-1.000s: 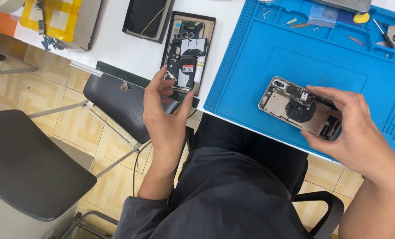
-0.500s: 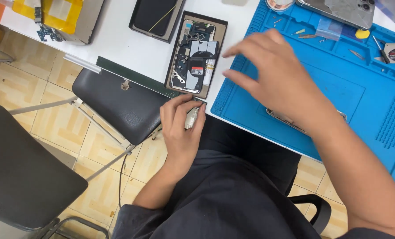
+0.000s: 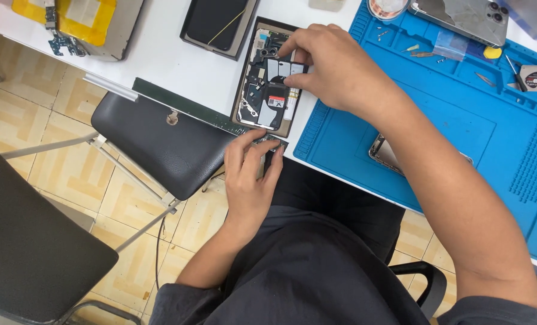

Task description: Disassembling and assembling internal components of a mobile phone using a precision screwdriver on a repair mat.

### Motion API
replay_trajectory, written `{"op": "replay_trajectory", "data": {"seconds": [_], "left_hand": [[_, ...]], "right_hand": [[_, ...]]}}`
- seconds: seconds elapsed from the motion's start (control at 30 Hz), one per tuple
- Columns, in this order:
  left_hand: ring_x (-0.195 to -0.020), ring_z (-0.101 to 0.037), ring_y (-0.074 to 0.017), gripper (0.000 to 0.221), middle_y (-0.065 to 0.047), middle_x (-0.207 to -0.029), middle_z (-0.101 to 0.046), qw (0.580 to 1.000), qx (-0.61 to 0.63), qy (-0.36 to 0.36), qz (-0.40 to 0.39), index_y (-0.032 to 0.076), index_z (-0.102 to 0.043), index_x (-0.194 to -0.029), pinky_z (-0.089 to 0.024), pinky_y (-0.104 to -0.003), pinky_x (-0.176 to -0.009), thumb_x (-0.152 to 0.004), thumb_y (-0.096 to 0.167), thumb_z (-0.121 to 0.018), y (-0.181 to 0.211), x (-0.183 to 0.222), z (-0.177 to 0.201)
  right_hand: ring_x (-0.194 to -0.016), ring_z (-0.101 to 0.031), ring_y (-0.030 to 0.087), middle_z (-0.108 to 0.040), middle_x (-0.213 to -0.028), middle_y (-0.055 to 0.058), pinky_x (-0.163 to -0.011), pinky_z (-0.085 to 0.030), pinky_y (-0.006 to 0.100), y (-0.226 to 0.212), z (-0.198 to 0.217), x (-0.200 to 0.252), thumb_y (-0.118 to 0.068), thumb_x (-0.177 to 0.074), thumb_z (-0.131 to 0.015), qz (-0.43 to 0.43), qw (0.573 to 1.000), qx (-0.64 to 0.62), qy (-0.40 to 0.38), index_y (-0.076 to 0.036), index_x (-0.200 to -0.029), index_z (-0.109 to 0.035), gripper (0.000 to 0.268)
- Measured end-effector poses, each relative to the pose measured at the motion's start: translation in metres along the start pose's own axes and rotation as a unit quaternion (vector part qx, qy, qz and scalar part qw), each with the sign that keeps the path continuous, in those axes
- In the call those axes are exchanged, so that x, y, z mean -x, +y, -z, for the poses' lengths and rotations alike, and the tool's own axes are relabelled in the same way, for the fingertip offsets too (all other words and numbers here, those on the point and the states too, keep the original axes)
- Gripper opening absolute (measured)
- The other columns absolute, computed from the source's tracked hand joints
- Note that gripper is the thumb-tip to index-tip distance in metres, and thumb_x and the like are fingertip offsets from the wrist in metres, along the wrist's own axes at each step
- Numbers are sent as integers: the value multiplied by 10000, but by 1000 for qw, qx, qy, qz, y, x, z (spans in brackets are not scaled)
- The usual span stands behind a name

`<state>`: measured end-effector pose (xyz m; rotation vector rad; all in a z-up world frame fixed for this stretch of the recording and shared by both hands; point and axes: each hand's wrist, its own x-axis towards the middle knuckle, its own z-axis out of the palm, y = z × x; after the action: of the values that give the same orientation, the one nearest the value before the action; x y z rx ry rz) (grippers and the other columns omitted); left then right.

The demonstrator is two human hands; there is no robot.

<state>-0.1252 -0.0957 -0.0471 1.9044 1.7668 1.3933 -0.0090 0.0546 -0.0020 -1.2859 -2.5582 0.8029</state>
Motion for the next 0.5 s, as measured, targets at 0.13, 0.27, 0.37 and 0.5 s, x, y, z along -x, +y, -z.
{"op": "replay_trajectory", "data": {"seconds": [0.13, 0.27, 0.37, 0.5], "left_hand": [[-908, -518, -225, 140, -94, -984, -505, 1000, 18, -2, 8, 46, -550, -910, -411, -318, -797, -787, 13, -610, 1, -4, 7], [-889, -530, -209, 130, -89, -934, -543, 1000, 7, 28, 13, 47, -541, -918, -392, -312, -799, -803, 18, -594, -1, -16, 19], [-895, -508, -211, 186, -73, -944, -542, 999, -37, 21, 25, 57, -511, -964, -366, -313, -800, -807, 37, -610, -6, -27, 30], [-888, -446, -234, 309, -60, -971, -519, 995, -59, -60, 44, 69, -470, -1049, -367, -320, -787, -795, 92, -644, -11, -41, 37]], "right_hand": [[-740, -485, 178, -531, -875, 57, -621, -425, 306, 0, -1, 3, -168, -758, -653, -18, 997, -72, -3, -90, -948, -582, 218], [-794, -553, 173, -550, -1014, 93, -586, -502, 300, -14, 7, 12, -167, -833, -516, -36, 979, -198, -28, -99, -896, -463, 107], [-757, -619, 176, -567, -1004, 119, -537, -530, 264, -24, 11, 18, -171, -848, -463, -75, 966, -241, -48, -98, -906, -412, 107], [-766, -666, 190, -619, -905, 137, -545, -557, 246, -30, 17, 24, -182, -844, -464, -101, 957, -267, -59, -110, -902, -407, 109]]}}
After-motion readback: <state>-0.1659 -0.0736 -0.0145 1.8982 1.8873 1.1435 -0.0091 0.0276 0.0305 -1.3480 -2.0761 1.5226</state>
